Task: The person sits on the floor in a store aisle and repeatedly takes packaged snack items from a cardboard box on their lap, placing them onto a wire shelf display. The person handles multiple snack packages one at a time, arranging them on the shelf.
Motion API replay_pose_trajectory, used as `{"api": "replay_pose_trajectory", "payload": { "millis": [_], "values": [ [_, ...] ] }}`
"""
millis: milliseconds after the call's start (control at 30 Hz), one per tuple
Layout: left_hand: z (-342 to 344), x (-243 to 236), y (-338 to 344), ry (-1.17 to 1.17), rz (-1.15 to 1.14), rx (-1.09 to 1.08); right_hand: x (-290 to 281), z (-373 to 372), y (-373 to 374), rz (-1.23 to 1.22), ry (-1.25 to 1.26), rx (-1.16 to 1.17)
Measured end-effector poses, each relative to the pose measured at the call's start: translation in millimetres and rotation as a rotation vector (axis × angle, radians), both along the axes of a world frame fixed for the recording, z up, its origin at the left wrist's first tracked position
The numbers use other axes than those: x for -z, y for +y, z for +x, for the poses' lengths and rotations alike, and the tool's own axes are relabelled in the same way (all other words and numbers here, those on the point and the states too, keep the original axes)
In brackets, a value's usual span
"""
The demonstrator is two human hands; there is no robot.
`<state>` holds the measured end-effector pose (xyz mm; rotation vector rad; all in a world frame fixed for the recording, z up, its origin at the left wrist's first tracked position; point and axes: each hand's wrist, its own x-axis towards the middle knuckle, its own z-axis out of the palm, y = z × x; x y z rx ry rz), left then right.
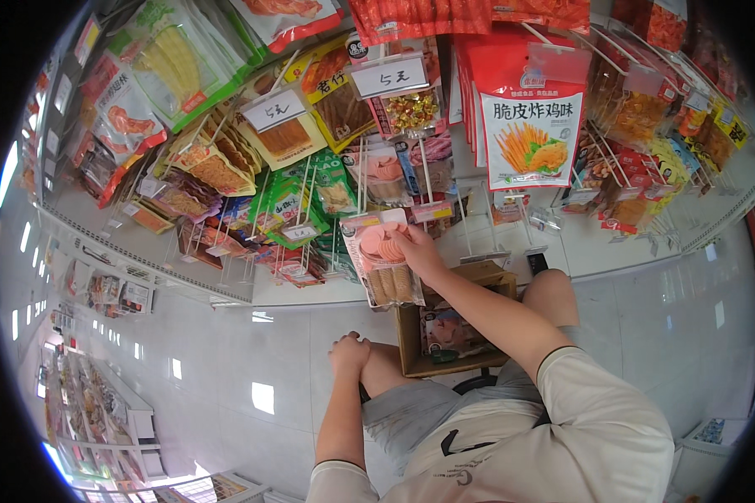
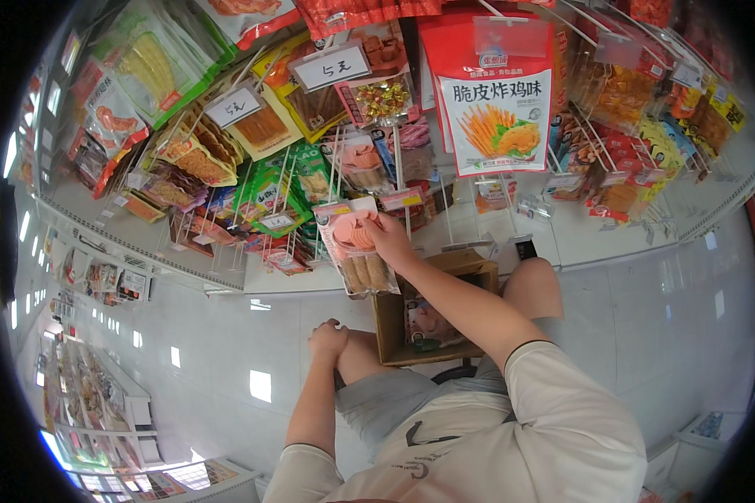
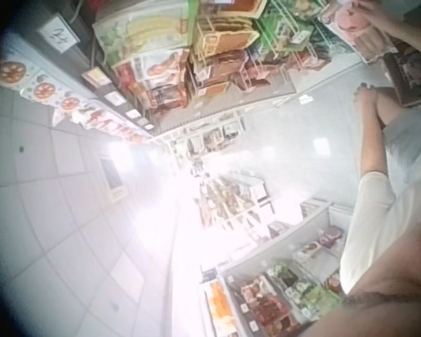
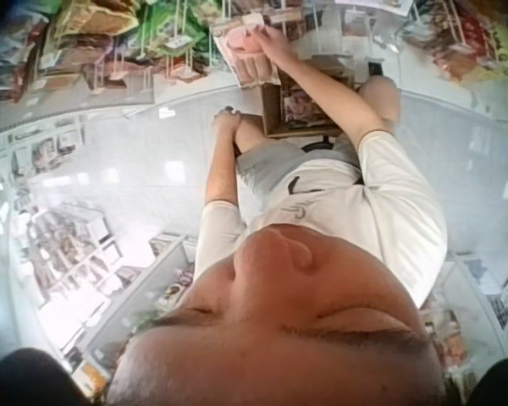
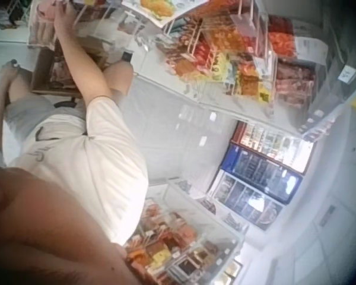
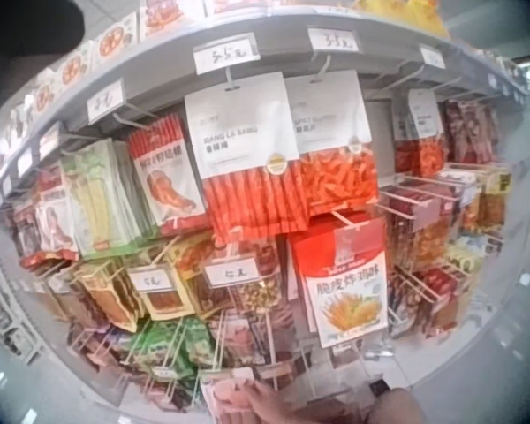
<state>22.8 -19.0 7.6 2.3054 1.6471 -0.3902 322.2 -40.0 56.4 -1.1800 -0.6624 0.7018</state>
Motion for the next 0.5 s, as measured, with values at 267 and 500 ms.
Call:
{"api": "replay_pose_trajectory", "payload": {
  "millis": [267,500],
  "values": [
    [11.1,-8.6,6.3,0.049,-0.066,-0.045,5.3,13.9,38.1,-0.031,-0.007,0.075],
    [18.7,-24.8,1.2,0.092,-0.074,-0.027,5.1,3.6,29.5,-0.042,-0.090,0.077]
  ]
}}
